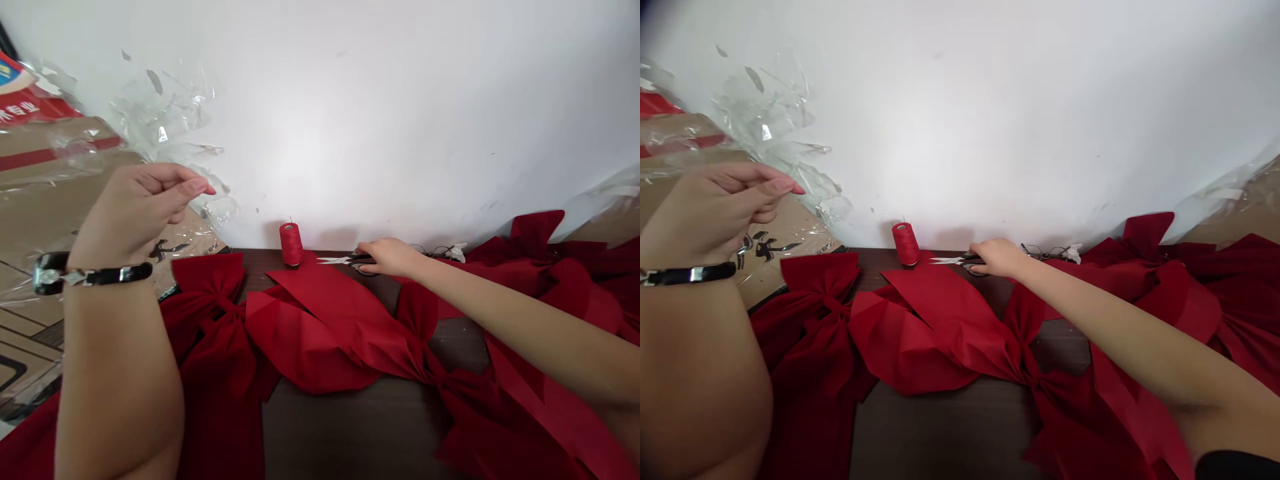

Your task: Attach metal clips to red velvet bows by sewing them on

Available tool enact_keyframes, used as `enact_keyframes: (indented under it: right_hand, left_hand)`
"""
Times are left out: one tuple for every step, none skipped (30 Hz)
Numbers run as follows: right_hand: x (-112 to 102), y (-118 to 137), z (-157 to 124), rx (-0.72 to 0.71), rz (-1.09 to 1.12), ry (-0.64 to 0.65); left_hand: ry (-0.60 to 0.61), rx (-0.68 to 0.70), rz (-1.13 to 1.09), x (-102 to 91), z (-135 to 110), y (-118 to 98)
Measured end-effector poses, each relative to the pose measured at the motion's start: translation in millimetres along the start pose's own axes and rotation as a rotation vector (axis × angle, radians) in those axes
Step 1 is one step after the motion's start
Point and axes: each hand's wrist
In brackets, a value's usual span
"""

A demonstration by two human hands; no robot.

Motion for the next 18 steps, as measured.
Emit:
enact_keyframes:
  right_hand:
    - [3.6,-11.2,-4.9,0.039,-0.036,0.009]
    - [7.0,-20.3,-9.4,0.069,-0.065,0.019]
    - [10.1,-27.2,-13.3,0.094,-0.087,0.026]
    - [12.5,-32.2,-16.8,0.115,-0.103,0.031]
    - [14.2,-35.6,-19.7,0.133,-0.113,0.035]
    - [15.3,-37.8,-22.0,0.151,-0.119,0.037]
    - [16.0,-39.2,-23.6,0.164,-0.121,0.040]
    - [16.6,-40.1,-24.4,0.174,-0.120,0.046]
    - [17.2,-40.6,-24.4,0.179,-0.118,0.057]
    - [17.9,-40.9,-23.8,0.182,-0.114,0.072]
    - [18.8,-41.0,-22.6,0.185,-0.109,0.091]
    - [19.5,-41.0,-20.9,0.187,-0.103,0.114]
    - [20.0,-40.7,-18.9,0.188,-0.097,0.137]
    - [19.8,-40.0,-16.6,0.188,-0.090,0.158]
    - [18.6,-38.7,-14.0,0.185,-0.079,0.177]
    - [16.4,-36.4,-10.9,0.180,-0.065,0.192]
    - [13.0,-33.0,-7.2,0.174,-0.047,0.203]
    - [8.8,-28.1,-2.7,0.168,-0.023,0.202]
  left_hand:
    - [-0.035,0.014,-0.121,6.2,-2.1,-7.5]
    - [-0.049,0.045,-0.234,13.0,-4.0,-14.6]
    - [-0.059,0.057,-0.318,19.7,-5.8,-21.1]
    - [-0.071,0.053,-0.364,25.7,-7.7,-27.2]
    - [-0.085,0.057,-0.391,30.7,-9.6,-32.7]
    - [-0.097,0.069,-0.403,34.3,-11.6,-37.6]
    - [-0.108,0.087,-0.410,36.6,-13.7,-41.9]
    - [-0.112,0.112,-0.418,37.6,-15.8,-45.5]
    - [-0.110,0.137,-0.427,37.5,-17.7,-48.3]
    - [-0.103,0.158,-0.438,36.7,-19.3,-50.3]
    - [-0.093,0.174,-0.448,35.4,-20.6,-51.5]
    - [-0.081,0.190,-0.461,33.7,-21.3,-51.8]
    - [-0.071,0.207,-0.474,31.8,-21.6,-51.6]
    - [-0.063,0.228,-0.492,29.9,-21.5,-51.0]
    - [-0.055,0.252,-0.515,28.1,-21.3,-50.2]
    - [-0.050,0.276,-0.544,26.4,-21.0,-49.7]
    - [-0.048,0.298,-0.574,24.9,-20.8,-49.5]
    - [-0.045,0.306,-0.600,23.6,-20.7,-49.8]
Point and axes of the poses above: each hand's wrist, its own z-axis towards the middle knuckle, its own x-axis out of the palm, y = z × x, and after that the axes turned 2 degrees about -y, right-handed
